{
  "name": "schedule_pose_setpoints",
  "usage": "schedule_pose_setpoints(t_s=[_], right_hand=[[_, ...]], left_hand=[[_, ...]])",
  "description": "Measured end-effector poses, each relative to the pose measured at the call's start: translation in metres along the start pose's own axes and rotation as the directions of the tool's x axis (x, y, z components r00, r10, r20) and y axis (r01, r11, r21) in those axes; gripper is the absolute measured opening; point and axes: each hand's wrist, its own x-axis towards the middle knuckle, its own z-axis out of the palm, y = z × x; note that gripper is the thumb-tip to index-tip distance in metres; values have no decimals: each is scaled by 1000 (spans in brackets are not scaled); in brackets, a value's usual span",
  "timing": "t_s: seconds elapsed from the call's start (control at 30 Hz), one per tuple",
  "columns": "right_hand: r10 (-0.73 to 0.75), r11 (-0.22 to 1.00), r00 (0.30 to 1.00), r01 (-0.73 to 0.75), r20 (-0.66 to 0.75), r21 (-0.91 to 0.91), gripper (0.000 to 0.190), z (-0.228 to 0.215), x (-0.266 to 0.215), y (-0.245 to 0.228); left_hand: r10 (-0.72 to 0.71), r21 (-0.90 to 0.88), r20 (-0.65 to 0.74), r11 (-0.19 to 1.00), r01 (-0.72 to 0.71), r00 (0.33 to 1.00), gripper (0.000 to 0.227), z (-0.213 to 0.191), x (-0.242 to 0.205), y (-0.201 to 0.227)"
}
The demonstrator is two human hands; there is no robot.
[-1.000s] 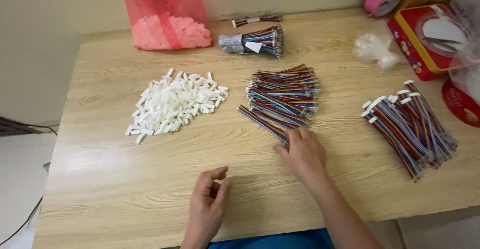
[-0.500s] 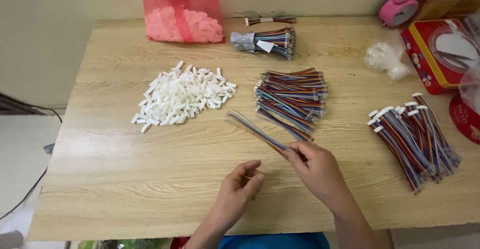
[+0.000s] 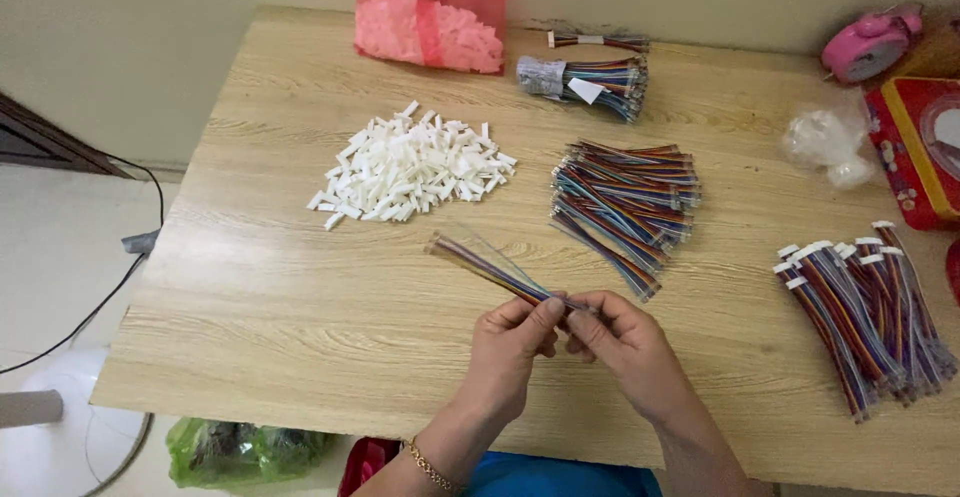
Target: The person sits at a wooden table and assembles wire harnesses by inserting white plastic connectors onto the ends of multi-colored flat ribbon cables. They repeatedly pick up a cable, slide a connector onto the end, and place the finished item into a growing pile on the right.
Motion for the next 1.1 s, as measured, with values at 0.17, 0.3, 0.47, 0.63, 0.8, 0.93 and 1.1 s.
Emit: schedule_pose_setpoints(t_s=[0.17, 0.3, 0.47, 0.63, 0.8, 0.93, 1.1], right_hand=[[-24, 1000, 999, 24, -31, -3, 21, 1, 3, 13], [-73, 997, 994, 73, -86, 1, 21, 3, 3, 12], [-30, 999, 989, 23, -145, -47, 22, -11, -4, 7], [17, 999, 983, -24, -182, -35, 22, -41, -6, 37], [61, 985, 970, -97, -235, -144, 21, -35, 0, 43], [-211, 910, 912, 52, -351, -412, 25, 0, -19, 2], [-485, 802, 873, 422, -49, -423, 21, 37, -25, -20]], left_hand=[[-16, -14, -36, 1000, 15, 999, 23, 6, -3, 8], [-64, -145, -72, 988, 53, 995, 24, 9, -2, 9], [-64, -244, -155, 969, 24, 986, 22, -16, 13, 12], [-12, -228, -247, 973, -46, 969, 25, -40, 22, 30], [6, -145, -303, 988, -52, 953, 19, -37, 20, 29], [75, -39, -317, 995, -92, 945, 19, -39, 25, 14], [166, 96, -275, 985, -144, 947, 25, -23, 16, 3]])
